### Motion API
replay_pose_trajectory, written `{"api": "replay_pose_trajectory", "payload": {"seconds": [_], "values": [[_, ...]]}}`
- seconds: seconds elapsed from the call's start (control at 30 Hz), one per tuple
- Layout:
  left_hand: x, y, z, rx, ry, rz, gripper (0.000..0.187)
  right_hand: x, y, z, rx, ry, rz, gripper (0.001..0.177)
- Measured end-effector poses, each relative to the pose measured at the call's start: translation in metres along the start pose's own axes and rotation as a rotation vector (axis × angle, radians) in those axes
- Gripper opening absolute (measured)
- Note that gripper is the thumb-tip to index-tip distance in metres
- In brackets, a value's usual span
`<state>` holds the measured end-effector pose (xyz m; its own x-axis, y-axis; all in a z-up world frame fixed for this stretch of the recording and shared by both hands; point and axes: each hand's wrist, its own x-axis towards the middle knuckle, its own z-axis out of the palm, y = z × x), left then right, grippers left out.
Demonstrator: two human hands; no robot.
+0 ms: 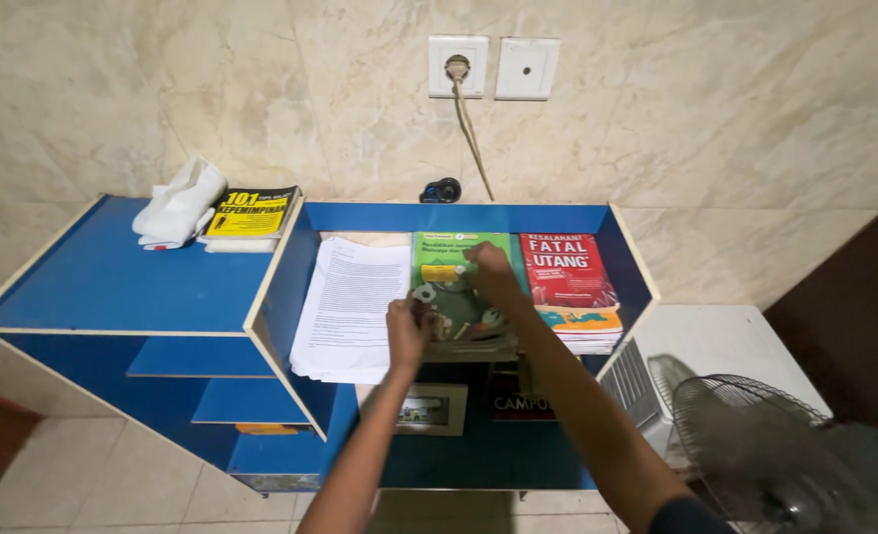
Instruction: Organize books and decorative items on a blue bookshelf.
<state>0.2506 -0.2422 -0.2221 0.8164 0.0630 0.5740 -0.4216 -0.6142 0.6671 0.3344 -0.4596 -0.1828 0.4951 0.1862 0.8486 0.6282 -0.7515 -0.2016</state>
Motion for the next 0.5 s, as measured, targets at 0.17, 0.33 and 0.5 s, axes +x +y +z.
{"api": "replay_pose_trajectory", "payload": {"seconds": [0.17, 0.33, 0.5], "values": [[-0.007, -0.008, 0.008, -0.053, 0.054, 0.033, 0.058, -0.007, 0.010, 0.029, 0.166, -0.224, 0.120, 0.030], [-0.008, 0.004, -0.003, -0.067, 0.019, -0.021, 0.062, -0.009, 0.018, 0.038, 0.151, -0.295, 0.198, 0.022], [-0.010, 0.013, -0.011, -0.036, -0.001, -0.070, 0.062, 0.003, 0.021, 0.032, 0.034, -0.419, -0.009, 0.021]]}}
